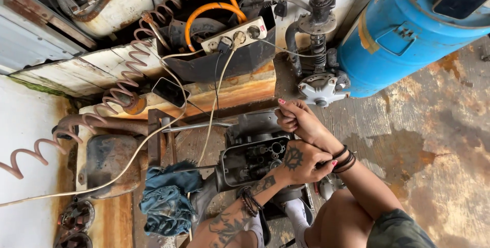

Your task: The person uses a socket wrench to loosen and remove bolts from a small engine block. They then use a screwdriver to adjust internal components and remove a small metal part from the engine.

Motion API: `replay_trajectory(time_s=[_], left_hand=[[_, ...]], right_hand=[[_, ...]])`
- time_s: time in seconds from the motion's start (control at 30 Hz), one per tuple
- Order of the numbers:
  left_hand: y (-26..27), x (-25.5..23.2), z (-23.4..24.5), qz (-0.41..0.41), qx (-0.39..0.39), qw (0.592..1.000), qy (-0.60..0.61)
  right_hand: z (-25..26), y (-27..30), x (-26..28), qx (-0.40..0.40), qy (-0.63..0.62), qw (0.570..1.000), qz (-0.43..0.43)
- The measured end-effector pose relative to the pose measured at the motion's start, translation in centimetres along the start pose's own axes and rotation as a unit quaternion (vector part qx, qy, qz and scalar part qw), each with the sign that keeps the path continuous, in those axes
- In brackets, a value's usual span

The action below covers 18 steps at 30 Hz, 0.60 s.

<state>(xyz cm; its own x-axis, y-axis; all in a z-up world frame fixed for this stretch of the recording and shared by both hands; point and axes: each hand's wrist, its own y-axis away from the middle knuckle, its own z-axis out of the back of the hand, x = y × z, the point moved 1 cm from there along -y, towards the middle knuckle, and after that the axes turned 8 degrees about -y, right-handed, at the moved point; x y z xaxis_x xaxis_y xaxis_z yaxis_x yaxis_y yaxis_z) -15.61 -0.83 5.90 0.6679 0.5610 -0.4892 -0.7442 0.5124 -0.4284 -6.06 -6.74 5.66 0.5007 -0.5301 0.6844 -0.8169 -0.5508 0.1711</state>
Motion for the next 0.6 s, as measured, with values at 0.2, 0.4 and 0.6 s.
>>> replay_trajectory(time_s=[0.2,0.4,0.6], left_hand=[[-0.3,-0.2,0.6,0.004,-0.005,1.0,0.006],[-0.4,0.1,0.4,-0.007,0.007,0.999,0.049],[-0.1,0.7,-0.6,-0.008,0.008,1.0,0.017]], right_hand=[[0.3,0.2,-0.1,0.013,0.001,1.0,0.012],[0.7,0.3,-0.3,0.004,0.01,1.0,0.019],[1.0,0.0,0.1,0.031,0.011,0.999,-0.013]])
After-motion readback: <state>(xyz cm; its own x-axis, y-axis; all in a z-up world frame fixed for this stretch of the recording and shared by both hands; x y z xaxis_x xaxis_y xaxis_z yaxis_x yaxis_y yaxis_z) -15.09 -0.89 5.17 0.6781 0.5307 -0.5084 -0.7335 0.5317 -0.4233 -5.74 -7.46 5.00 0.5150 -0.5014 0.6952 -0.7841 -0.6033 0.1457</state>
